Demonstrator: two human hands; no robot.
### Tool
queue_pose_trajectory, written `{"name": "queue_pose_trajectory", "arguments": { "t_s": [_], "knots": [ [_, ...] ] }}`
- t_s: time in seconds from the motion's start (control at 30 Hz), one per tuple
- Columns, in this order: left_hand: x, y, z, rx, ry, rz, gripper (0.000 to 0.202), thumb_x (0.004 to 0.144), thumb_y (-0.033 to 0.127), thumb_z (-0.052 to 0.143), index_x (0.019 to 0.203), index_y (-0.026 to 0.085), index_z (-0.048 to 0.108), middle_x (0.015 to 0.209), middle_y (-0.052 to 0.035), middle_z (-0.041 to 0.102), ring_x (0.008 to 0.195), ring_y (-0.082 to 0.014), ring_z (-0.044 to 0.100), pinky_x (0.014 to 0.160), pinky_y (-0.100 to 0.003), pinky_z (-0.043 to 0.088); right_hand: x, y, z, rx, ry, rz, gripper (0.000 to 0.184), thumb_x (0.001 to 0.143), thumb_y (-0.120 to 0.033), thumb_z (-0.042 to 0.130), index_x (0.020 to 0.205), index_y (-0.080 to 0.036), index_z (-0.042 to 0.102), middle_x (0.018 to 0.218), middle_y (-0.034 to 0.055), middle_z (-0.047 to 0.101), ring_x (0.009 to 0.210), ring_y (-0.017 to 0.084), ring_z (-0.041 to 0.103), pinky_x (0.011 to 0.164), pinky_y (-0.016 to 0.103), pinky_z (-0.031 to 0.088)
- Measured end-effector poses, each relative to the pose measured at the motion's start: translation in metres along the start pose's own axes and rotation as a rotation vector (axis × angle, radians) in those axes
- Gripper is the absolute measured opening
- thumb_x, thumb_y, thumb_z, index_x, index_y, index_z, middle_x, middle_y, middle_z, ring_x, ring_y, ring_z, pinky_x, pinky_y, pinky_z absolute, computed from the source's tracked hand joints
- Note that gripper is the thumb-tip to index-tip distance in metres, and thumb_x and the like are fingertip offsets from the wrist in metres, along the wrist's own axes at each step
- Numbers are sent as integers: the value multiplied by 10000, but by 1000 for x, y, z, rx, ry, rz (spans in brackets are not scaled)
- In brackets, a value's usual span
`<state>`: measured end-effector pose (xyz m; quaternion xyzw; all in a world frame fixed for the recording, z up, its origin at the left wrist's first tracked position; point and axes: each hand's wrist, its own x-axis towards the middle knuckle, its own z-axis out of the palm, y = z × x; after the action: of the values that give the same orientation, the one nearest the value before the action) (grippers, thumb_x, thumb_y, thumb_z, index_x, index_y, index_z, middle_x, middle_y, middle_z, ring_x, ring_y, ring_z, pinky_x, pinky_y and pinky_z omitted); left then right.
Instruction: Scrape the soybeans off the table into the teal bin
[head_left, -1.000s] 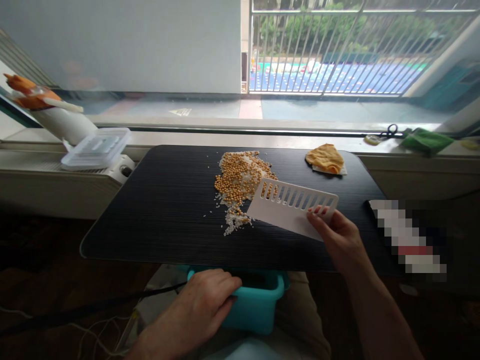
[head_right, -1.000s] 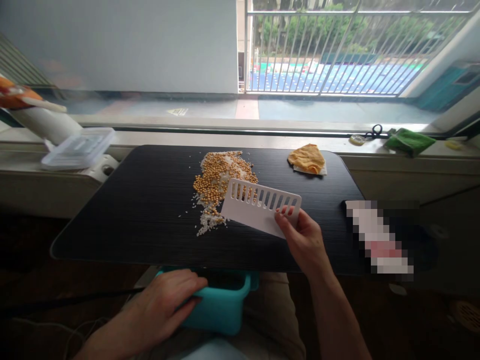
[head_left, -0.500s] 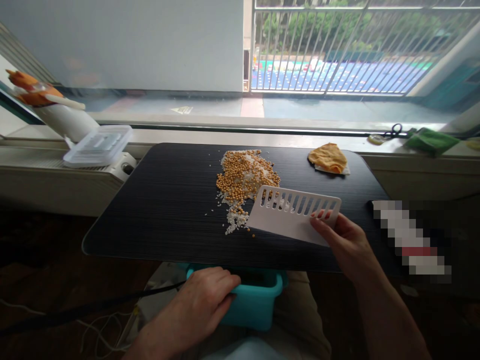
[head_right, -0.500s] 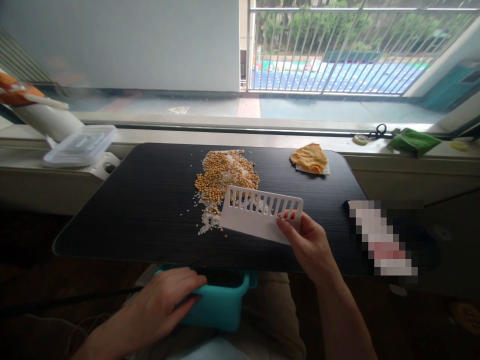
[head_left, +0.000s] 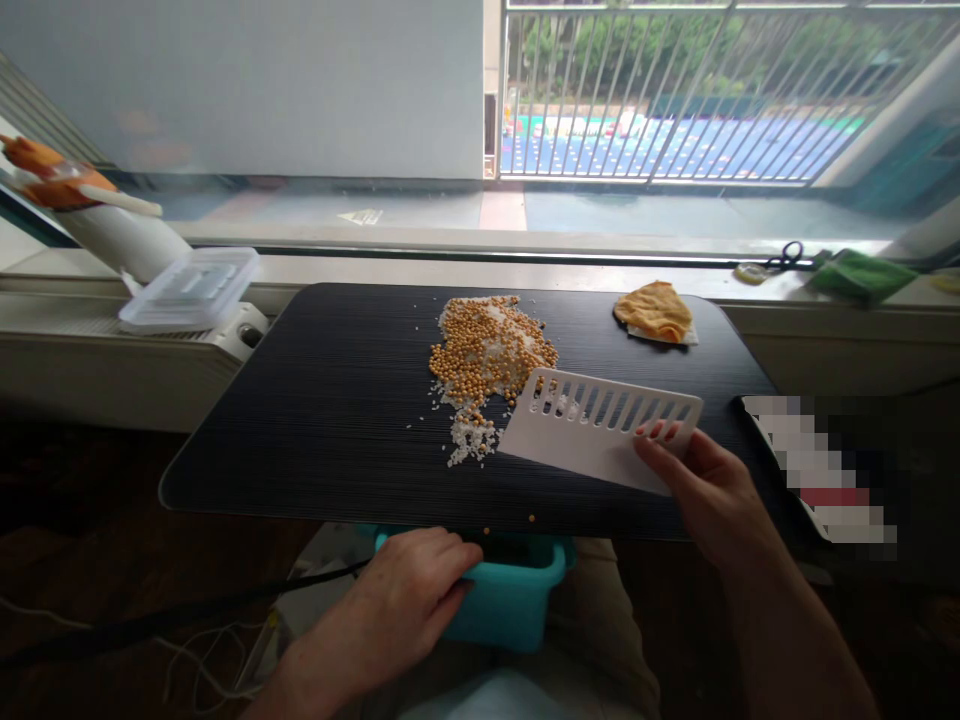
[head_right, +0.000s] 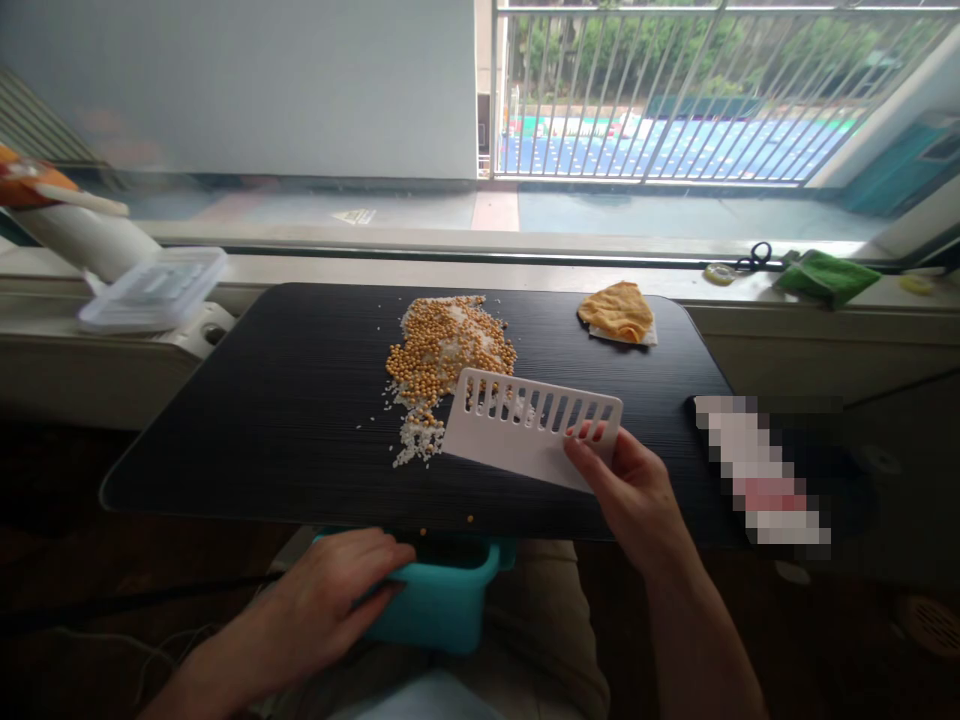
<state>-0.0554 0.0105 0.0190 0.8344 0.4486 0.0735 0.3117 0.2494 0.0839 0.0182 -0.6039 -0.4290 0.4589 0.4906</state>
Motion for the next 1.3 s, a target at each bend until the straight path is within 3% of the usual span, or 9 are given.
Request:
{"name": "queue_pose_trajectory", "arguments": {
  "t_s": [0.2, 0.3, 0.43, 0.53, 0.7, 1.1, 1.3],
  "knots": [
    [4, -1, 3, -14, -8, 31, 188, 879, 39, 571, 1014, 154, 637, 873, -41, 649, 820, -239, 616, 739, -338, 449, -31, 10, -32, -54, 77, 118, 298, 662, -480, 831, 818, -237, 754, 827, 41, 733, 774, 208, 665, 679, 269, 558],
    [6, -1, 5, -18, 11, 50, 178, 888, 54, 565, 1017, 158, 629, 876, -39, 650, 820, -238, 616, 742, -339, 449, -43, 11, -36, -33, 34, 169, 287, 676, -463, 825, 832, -231, 759, 810, 40, 731, 746, 195, 657, 663, 256, 550],
    [6, 2, 4, -9, 7, 41, 162, 890, 70, 571, 1007, 164, 633, 869, -38, 655, 805, -236, 622, 728, -336, 458, -34, 7, -21, 0, -80, 113, 269, 694, -461, 816, 827, -233, 762, 816, 40, 733, 750, 188, 650, 679, 260, 541],
    [2, 4, 2, 3, 8, 27, 173, 866, 54, 578, 983, 165, 641, 887, -46, 669, 817, -239, 635, 746, -337, 474, -16, 3, 0, 14, -62, 6, 259, 698, -462, 815, 816, -240, 754, 826, 25, 720, 769, 173, 632, 706, 253, 525],
    [-7, 1, 2, 21, 53, 16, 182, 844, 42, 563, 946, 171, 642, 922, -62, 689, 827, -243, 648, 748, -337, 496, 4, -2, 24, 25, -57, -31, 275, 691, -471, 816, 816, -239, 741, 789, 5, 694, 728, 149, 596, 685, 243, 497],
    [-11, -8, 3, 41, 85, 44, 213, 851, 51, 535, 983, 179, 642, 936, -65, 694, 836, -242, 653, 757, -340, 505, -1, -2, 17, 28, -74, 33, 274, 689, -466, 823, 835, -247, 748, 794, 4, 705, 736, 148, 596, 668, 230, 496],
    [-13, -11, 0, 30, 70, 13, 204, 868, 62, 534, 997, 177, 642, 911, -53, 684, 827, -235, 649, 753, -332, 487, -6, -4, 32, 21, -164, 17, 270, 711, -462, 806, 815, -222, 736, 781, -1, 690, 716, 142, 599, 680, 233, 502]
  ]
}}
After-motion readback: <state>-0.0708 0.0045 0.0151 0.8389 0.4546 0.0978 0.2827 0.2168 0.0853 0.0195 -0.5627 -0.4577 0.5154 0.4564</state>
